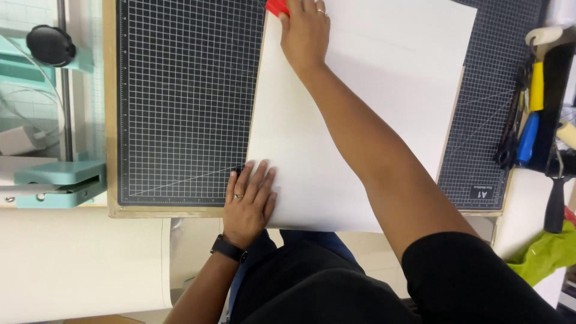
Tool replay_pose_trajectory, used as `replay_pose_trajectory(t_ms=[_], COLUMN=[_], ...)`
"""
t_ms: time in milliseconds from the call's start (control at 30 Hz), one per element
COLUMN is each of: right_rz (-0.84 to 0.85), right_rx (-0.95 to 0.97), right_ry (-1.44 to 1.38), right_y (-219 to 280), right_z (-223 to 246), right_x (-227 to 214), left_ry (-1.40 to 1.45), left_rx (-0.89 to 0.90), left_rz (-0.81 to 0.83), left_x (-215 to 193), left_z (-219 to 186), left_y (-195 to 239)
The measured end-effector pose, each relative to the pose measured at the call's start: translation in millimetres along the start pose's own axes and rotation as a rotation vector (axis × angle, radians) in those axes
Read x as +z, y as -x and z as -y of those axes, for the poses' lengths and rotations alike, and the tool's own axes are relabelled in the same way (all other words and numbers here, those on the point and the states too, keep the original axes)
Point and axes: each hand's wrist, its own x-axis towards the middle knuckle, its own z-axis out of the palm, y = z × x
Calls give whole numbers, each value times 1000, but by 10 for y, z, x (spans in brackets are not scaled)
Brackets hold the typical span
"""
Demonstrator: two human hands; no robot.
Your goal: The person applies adhesive to a beige board using a roller, places a white sheet on top, and smooths it with a red squeegee. They repeat the process on a second board, aligning and pressing the sheet to remove air bubbles.
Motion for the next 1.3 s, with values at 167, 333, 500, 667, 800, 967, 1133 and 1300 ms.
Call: replay_pose_trajectory(t_ms=[167, 333, 500, 667, 800, 967, 1133, 1300], right_rz=[-5, 169, -7, 91, 206, 83, 195, 66], right_rx=[-224, -324, -209, -265, -288, -148, -139, 180], right_ry=[-104, -217, -55, -131, -189, -159, -327, -506], right_y=[1183, 1966, 1242, 2091, 2419, 2087, 2751, 2644], right_z=[472, 566, 279, 802, 816, 756, 894, -112], right_x=[-574, -752, -533, -886, -870, -857, -1030, -1746], left_ry=[5, -1, 53, 29, 75, 49, 99, 151], left_rx=[-62, -20, 18, 69, 97, 122, 149, 117], left_rz=[41, 65, 88, 105, 76, 60, 32, 11], left_x=[100, 45, 2, 16, 37, 1, -127, -195], left_z=[4, 13, -47, 4, 52, 105, 144, 270], left_y=[78, 114, 318, 463, 491, 429, 535, 320])
